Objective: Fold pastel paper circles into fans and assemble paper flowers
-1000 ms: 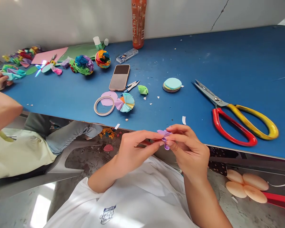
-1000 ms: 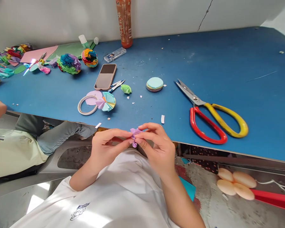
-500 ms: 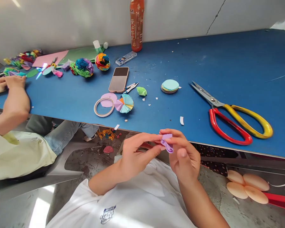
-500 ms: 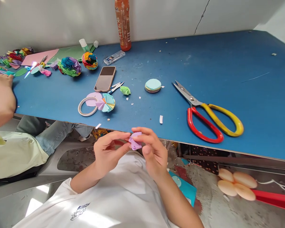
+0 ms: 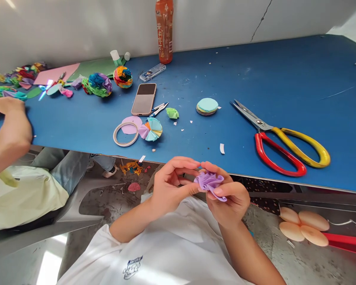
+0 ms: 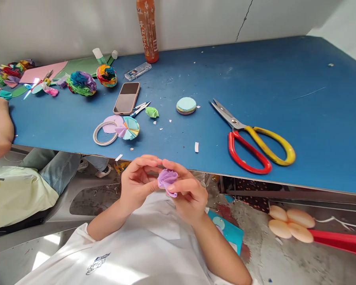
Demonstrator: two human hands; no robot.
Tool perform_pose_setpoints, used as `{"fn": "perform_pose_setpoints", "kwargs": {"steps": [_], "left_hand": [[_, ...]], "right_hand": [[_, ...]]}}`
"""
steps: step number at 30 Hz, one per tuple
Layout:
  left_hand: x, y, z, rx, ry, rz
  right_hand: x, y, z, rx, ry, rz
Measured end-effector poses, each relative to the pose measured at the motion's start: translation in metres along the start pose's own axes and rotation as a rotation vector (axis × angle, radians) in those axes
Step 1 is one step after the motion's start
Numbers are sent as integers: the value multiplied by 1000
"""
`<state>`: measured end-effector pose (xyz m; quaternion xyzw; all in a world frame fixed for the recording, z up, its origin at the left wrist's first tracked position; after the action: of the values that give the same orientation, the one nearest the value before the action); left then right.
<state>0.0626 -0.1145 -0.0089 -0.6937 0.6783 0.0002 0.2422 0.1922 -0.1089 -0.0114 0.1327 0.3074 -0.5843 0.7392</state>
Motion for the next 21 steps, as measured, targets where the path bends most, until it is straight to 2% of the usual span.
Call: {"fn": "perform_pose_setpoints", "kwargs": {"steps": [4,10,15,21], "left_hand": [[3,-2,-9,-43,-155,39],[4,-2,-18,-137,-263,29],[4,-1,-18,-145,-278,-3],[3,1,-12,-65,-222,-53]], "right_hand": [[0,1,-5,41,-70,-62],[-3,1,0,112,-46,-56],[-2,8,3,211,32,-146],[-1,5,-4,73,14,-151]]}}
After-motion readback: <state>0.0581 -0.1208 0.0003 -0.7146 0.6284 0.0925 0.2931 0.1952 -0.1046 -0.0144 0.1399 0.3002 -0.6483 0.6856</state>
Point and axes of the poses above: each hand's wrist, its own x-axis away from the middle knuckle, its own y-axis out of the back of the hand, z = x × y, the point moved 7 cm from there along -x, towards the middle knuckle, and after that the axes turned 2 degrees about z, right-handed, at the moved point
